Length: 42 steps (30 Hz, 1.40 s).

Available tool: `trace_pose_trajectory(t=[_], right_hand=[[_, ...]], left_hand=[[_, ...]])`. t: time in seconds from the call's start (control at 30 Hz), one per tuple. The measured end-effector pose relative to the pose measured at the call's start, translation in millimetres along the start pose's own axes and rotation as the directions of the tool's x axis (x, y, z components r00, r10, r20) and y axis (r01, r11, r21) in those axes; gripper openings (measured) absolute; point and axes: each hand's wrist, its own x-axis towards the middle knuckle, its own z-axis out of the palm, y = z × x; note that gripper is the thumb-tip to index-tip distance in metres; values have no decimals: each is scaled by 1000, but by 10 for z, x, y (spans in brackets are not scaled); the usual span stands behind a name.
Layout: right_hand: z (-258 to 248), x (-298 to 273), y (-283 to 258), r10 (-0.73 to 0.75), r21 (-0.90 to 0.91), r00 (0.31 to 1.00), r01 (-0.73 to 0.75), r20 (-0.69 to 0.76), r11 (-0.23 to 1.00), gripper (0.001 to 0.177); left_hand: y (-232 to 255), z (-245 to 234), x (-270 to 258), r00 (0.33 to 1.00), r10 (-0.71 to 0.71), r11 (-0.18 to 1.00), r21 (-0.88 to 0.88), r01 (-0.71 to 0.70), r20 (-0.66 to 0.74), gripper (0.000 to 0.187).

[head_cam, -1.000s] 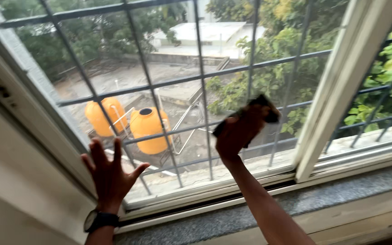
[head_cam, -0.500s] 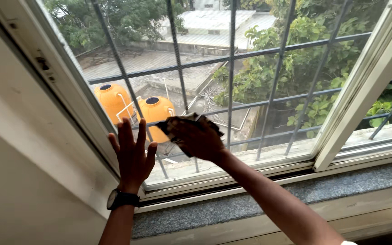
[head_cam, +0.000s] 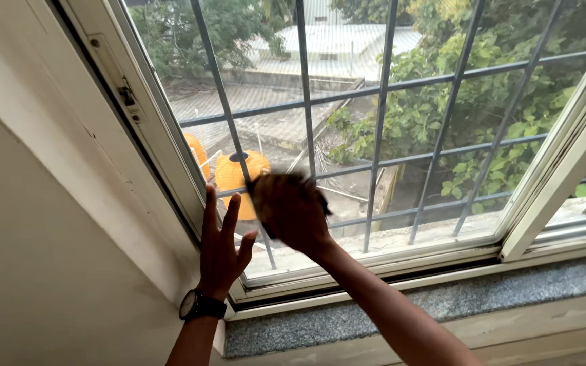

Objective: The person cleans a window frame and the glass pane by hand using a cloth.

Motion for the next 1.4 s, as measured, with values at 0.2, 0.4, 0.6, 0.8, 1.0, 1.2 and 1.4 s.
trace_pose_trajectory(t=[0.2,0.4,0.6,0.8,1.0,1.2,1.4], right_hand=[[454,73,-329,-260,-20,764,309,-591,951,45],[92,197,-273,-156,-36,958,151,-242,988,38],[526,202,-504,-290,-118,699,284,-653,952,37],[1217,74,-491,-357,-37,726,417,-587,908,47],[1067,-35,-173,-433,9,781,489,-451,872,54],[1177,-210,433,-316,-87,785,320,-532,943,44],[991,-483,1128,382,101,815,-377,-436,921,45]], left_hand=[[25,59,-27,990,-111,988,-120,100,-85,76],[-17,-32,-34,995,-64,983,-177,50,-73,77],[-5,37,-63,987,-136,985,-123,125,-85,83],[80,124,-243,985,-105,978,192,78,138,77],[-40,239,-443,976,-181,930,343,131,119,72],[-61,454,-495,976,-217,874,451,182,28,78],[137,800,-494,939,-329,887,308,345,-101,84]])
